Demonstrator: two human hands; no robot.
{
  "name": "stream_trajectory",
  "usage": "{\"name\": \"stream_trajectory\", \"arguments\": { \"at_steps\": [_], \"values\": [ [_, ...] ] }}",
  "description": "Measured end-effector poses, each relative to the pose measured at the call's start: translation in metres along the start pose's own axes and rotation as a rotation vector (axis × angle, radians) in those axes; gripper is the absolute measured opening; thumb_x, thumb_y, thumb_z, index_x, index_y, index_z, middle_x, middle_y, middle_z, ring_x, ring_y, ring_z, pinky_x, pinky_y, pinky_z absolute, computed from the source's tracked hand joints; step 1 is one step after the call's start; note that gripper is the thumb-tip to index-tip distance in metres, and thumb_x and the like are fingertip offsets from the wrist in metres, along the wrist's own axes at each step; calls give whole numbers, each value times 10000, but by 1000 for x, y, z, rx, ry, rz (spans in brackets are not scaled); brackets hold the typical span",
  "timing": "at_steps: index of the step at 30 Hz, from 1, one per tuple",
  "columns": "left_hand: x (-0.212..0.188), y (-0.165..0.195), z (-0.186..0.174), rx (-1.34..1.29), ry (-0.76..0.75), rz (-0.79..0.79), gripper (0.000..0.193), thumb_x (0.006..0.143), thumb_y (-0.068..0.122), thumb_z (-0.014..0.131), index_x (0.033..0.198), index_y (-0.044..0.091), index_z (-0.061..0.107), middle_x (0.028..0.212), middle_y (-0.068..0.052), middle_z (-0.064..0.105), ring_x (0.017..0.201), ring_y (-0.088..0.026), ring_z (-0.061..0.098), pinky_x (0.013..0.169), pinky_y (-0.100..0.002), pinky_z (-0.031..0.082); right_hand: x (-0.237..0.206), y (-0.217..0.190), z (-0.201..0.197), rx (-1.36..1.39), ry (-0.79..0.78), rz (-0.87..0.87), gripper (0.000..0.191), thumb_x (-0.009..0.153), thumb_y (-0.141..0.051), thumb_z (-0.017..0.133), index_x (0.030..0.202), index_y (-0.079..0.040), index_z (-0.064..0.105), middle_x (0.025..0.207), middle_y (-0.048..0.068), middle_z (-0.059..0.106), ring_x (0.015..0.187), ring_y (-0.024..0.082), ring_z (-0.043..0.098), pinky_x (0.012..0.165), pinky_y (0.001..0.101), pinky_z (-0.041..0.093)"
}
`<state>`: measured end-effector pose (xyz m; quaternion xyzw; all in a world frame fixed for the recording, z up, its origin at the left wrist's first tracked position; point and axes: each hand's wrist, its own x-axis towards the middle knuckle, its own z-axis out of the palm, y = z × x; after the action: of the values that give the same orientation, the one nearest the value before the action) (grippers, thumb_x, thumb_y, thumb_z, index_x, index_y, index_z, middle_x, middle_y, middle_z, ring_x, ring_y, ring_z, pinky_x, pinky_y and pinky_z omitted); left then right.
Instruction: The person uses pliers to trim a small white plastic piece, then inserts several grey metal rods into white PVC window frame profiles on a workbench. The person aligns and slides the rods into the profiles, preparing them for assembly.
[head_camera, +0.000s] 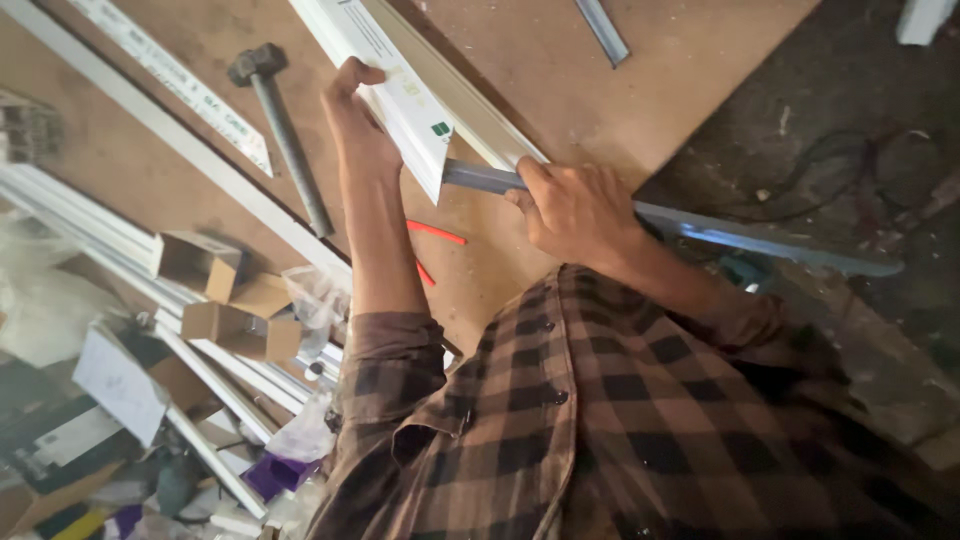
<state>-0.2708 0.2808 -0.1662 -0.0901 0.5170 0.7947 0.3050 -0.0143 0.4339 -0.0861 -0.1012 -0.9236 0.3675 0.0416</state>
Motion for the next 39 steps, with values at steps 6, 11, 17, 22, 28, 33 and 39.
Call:
{"name": "stream_trajectory", "arguments": {
  "at_steps": [6,11,17,22,28,33,39],
  "values": [
    [-17,8,5,-439,-443,-1,589,917,412,632,1210,-93,555,970,-140,576,834,-222,548,711,-335,481,0,-8,-25,258,-38,11,191,1010,-236,609,1006,-45,604,725,227,638,716,459,628,603,538,450],
    [-24,0,16,-879,-840,-1,660,1000,556,615,1235,-58,554,895,-40,500,797,-127,519,741,-276,493,-8,-5,-46,458,-123,27,222,988,-259,619,962,-43,661,679,170,603,571,324,579,555,433,437],
    [-29,-25,35,-911,-708,-28,556,871,478,689,1156,20,552,1025,-68,508,1019,-190,504,797,-326,515,-19,-6,-52,561,-163,235,274,1023,-280,606,984,-24,697,626,61,582,565,145,526,543,358,438],
    [-18,-37,53,-879,-759,-82,568,890,476,715,1146,6,523,1074,-117,486,1031,-224,496,786,-342,525,-32,0,-47,434,49,104,299,1050,-259,582,1166,5,661,774,172,649,686,312,648,617,414,491],
    [-20,-45,59,-755,-490,-51,447,847,290,706,1186,47,546,1099,-105,545,1080,-239,536,867,-383,543,-40,12,-34,120,188,46,284,1075,-245,581,1103,36,616,912,270,667,836,489,642,689,529,483],
    [-24,-51,63,-751,-646,4,459,794,257,736,1223,167,598,1091,-31,640,1181,-243,590,1011,-442,528,-33,13,-26,182,178,35,289,1078,-249,570,1138,31,614,930,266,668,863,475,652,713,510,493],
    [-24,-57,57,-815,-643,25,425,793,271,744,1171,126,615,1140,-30,643,1283,-253,576,1109,-490,480,-19,6,-22,360,34,75,352,1103,-283,515,1217,29,630,889,199,670,819,366,662,710,431,508]
  ]
}}
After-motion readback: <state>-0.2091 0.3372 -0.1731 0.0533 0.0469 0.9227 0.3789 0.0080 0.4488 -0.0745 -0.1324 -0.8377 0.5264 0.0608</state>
